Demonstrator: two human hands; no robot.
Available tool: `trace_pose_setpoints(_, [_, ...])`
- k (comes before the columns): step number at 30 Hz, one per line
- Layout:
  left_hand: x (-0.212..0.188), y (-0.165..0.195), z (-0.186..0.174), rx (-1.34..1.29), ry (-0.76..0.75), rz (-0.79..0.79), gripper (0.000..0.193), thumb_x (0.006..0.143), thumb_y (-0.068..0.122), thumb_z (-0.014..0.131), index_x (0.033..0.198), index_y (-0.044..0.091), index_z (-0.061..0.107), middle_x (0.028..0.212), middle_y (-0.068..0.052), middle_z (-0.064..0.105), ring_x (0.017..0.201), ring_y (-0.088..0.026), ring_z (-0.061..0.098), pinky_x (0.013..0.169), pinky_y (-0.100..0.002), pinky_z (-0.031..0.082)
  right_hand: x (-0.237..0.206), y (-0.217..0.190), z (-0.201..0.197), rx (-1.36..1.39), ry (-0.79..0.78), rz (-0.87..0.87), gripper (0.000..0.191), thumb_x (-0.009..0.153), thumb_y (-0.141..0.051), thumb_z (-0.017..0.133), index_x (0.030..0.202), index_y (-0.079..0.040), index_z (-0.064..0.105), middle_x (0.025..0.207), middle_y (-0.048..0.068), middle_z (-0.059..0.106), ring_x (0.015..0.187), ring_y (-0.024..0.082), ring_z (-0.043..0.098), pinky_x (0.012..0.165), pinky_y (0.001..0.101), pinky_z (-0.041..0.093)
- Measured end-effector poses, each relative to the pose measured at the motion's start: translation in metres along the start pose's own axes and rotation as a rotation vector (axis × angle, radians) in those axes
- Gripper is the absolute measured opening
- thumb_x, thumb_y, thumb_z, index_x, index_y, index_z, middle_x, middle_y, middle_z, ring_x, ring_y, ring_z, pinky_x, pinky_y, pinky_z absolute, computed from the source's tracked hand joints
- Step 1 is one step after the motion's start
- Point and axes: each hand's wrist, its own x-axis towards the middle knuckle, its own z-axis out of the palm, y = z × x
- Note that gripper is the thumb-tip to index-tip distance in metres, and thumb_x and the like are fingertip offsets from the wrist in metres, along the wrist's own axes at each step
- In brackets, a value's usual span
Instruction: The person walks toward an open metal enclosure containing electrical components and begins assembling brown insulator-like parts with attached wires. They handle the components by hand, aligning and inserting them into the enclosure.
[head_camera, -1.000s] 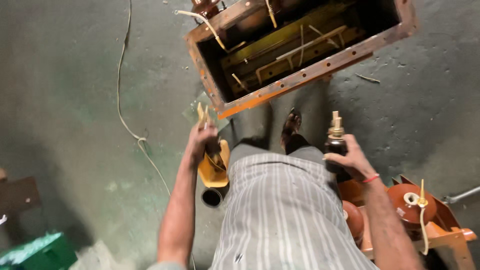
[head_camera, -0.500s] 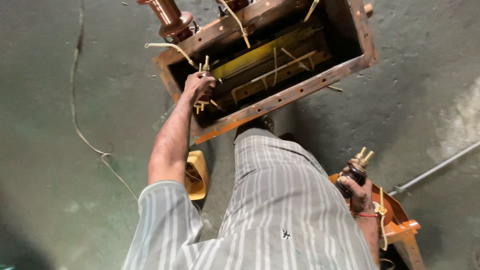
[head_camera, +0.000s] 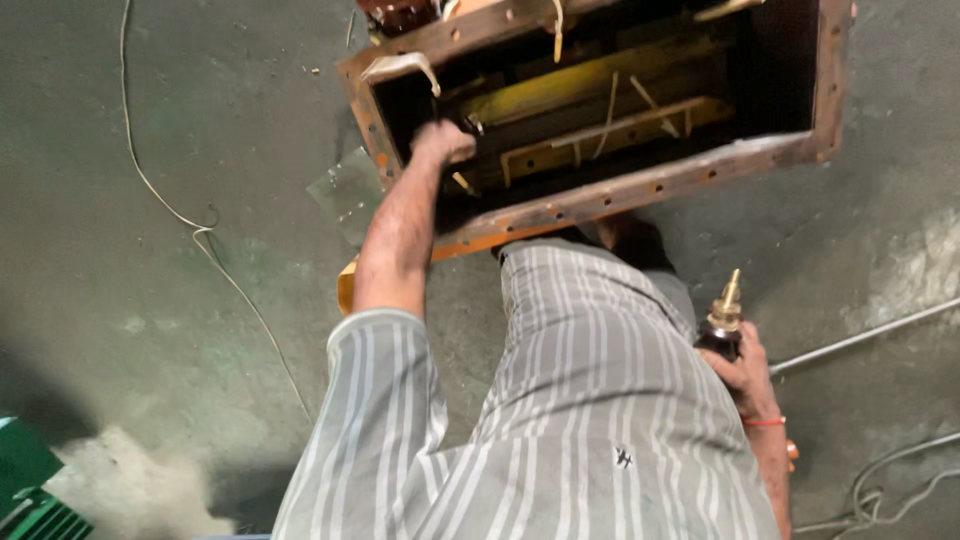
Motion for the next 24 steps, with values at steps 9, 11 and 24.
trace_pose_setpoints(9, [-0.023, -0.006, 0.004, -0.165, 0.06, -0.025, 0.054, 0.077, 0.037, 0.075, 0.118, 0.002, 0.073, 0.124, -0.024, 0.071, 0.117, -0.038, 0.069, 0.101, -0.045, 0.056, 0.042, -0.008, -0.01, 0.098, -0.079, 0.04, 0.06, 0.07, -0.019, 0.085, 0.126, -0.004, 0.067, 0.126, 0.008, 0.052, 0.117, 0.022, 0.056, 0.101, 0.0363, 0.047])
trace_pose_setpoints(11, [-0.033, 0.004, 0.003, -0.13, 0.11, -0.067, 0.051, 0.075, 0.032, 0.074, 0.117, 0.004, 0.071, 0.124, -0.022, 0.068, 0.116, -0.039, 0.066, 0.097, -0.048, 0.055, 0.061, -0.016, -0.015, 0.104, -0.088, 0.058, 0.063, 0.067, -0.019, 0.087, 0.125, -0.005, 0.067, 0.124, 0.009, 0.048, 0.114, 0.023, 0.055, 0.097, 0.0361, 0.047])
trace_pose_setpoints(24, [-0.107, 0.017, 0.055, -0.458, 0.938, 0.242, 0.029, 0.082, 0.03, 0.086, 0.091, 0.005, 0.074, 0.116, -0.025, 0.067, 0.11, -0.042, 0.061, 0.094, -0.05, 0.05, 0.285, -0.165, -0.048, -0.66, -0.059, -0.409, 0.08, 0.064, -0.052, 0.089, 0.129, -0.009, 0.07, 0.13, 0.027, 0.046, 0.121, 0.045, 0.05, 0.103, 0.0515, 0.048])
